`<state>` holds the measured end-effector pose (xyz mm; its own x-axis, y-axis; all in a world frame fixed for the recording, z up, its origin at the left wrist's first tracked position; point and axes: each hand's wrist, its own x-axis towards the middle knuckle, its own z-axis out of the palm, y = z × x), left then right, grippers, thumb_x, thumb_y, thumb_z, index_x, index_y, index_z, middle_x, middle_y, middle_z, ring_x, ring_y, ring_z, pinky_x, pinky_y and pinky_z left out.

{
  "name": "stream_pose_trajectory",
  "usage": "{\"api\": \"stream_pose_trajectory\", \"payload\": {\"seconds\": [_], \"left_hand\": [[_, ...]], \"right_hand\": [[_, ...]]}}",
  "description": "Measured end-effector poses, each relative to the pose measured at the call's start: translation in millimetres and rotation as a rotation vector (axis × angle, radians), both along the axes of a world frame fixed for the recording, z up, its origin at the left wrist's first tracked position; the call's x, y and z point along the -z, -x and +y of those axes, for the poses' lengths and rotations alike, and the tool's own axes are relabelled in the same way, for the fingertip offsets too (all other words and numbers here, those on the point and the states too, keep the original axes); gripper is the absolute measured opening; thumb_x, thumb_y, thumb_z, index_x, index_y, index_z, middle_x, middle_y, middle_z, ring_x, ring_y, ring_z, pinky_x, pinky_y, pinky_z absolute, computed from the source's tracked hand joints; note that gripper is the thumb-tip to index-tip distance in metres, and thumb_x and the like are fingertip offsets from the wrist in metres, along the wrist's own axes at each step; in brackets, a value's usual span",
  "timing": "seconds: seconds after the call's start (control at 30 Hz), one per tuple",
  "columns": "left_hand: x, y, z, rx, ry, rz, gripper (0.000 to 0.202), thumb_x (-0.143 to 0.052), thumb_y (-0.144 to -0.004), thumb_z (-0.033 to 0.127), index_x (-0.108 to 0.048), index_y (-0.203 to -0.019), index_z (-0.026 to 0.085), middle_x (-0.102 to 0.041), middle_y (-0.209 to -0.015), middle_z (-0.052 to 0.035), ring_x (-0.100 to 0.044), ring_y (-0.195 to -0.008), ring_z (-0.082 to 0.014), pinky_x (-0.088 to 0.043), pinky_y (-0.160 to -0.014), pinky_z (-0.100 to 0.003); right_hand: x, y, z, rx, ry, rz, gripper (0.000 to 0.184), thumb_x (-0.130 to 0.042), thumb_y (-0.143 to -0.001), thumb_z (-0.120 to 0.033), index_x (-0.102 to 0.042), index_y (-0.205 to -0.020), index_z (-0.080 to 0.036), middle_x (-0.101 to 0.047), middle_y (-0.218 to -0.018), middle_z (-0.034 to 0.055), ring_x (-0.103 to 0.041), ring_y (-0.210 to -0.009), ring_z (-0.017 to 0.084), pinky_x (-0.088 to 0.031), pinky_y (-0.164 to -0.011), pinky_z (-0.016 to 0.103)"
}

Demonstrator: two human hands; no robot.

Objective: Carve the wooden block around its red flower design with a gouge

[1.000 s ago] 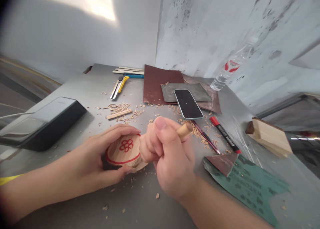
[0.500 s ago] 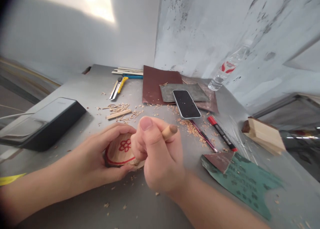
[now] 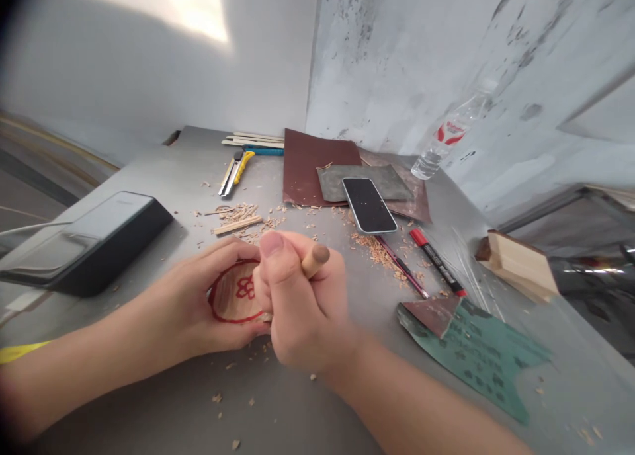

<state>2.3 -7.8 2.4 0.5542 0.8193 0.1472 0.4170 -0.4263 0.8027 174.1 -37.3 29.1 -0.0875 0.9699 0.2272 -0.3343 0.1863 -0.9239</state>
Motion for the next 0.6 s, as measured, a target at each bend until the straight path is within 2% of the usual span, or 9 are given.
{"api": "stream_pose_trajectory", "payload": {"seconds": [0.13,0.3,0.47,0.6], "left_hand": [[1.2,0.7,-1.4,0.013,-0.011,0.018,0.051,-0.084,-0.076,0.031,-0.063,-0.122,0.025,-0.061,-0.113,-0.0055,-0.064,-0.098,-0.0236,-0.054,-0.082,-0.037],[3.7,1.0,-2.2,0.003,-0.005,0.009,0.051,-0.086,-0.075,0.032,-0.066,-0.121,0.026,-0.059,-0.115,-0.0057,-0.064,-0.099,-0.0236,-0.055,-0.084,-0.037],[1.7,0.4,-1.7,0.0,0.027,0.007,0.051,-0.085,-0.076,0.035,-0.064,-0.122,0.025,-0.058,-0.11,-0.005,-0.064,-0.095,-0.0237,-0.056,-0.082,-0.038],[2.0,-0.3,-1.6,0.0,0.034,0.017,0.051,-0.084,-0.075,0.034,-0.062,-0.12,0.025,-0.059,-0.113,-0.0058,-0.064,-0.098,-0.0248,-0.057,-0.085,-0.04]], "right_hand": [[-5.8,1.1,4.5,-0.005,0.021,0.073,0.053,-0.054,-0.106,-0.035,-0.032,-0.06,-0.021,-0.024,-0.054,-0.0068,-0.02,-0.045,0.008,-0.021,-0.044,0.027],[-17.8,-0.4,5.0,0.002,-0.003,0.067,0.059,-0.066,-0.1,-0.039,-0.03,-0.057,-0.02,-0.021,-0.052,-0.008,-0.017,-0.043,0.006,-0.02,-0.042,0.025],[-3.5,-1.4,1.6,-0.051,-0.082,-0.001,0.054,-0.054,-0.109,-0.037,-0.038,-0.06,-0.02,-0.027,-0.054,-0.0061,-0.023,-0.048,0.009,-0.023,-0.046,0.026],[5.2,-1.0,3.5,-0.061,-0.071,0.003,0.054,-0.053,-0.11,-0.038,-0.041,-0.061,-0.02,-0.03,-0.055,-0.0057,-0.021,-0.048,0.009,-0.021,-0.046,0.028]]}}
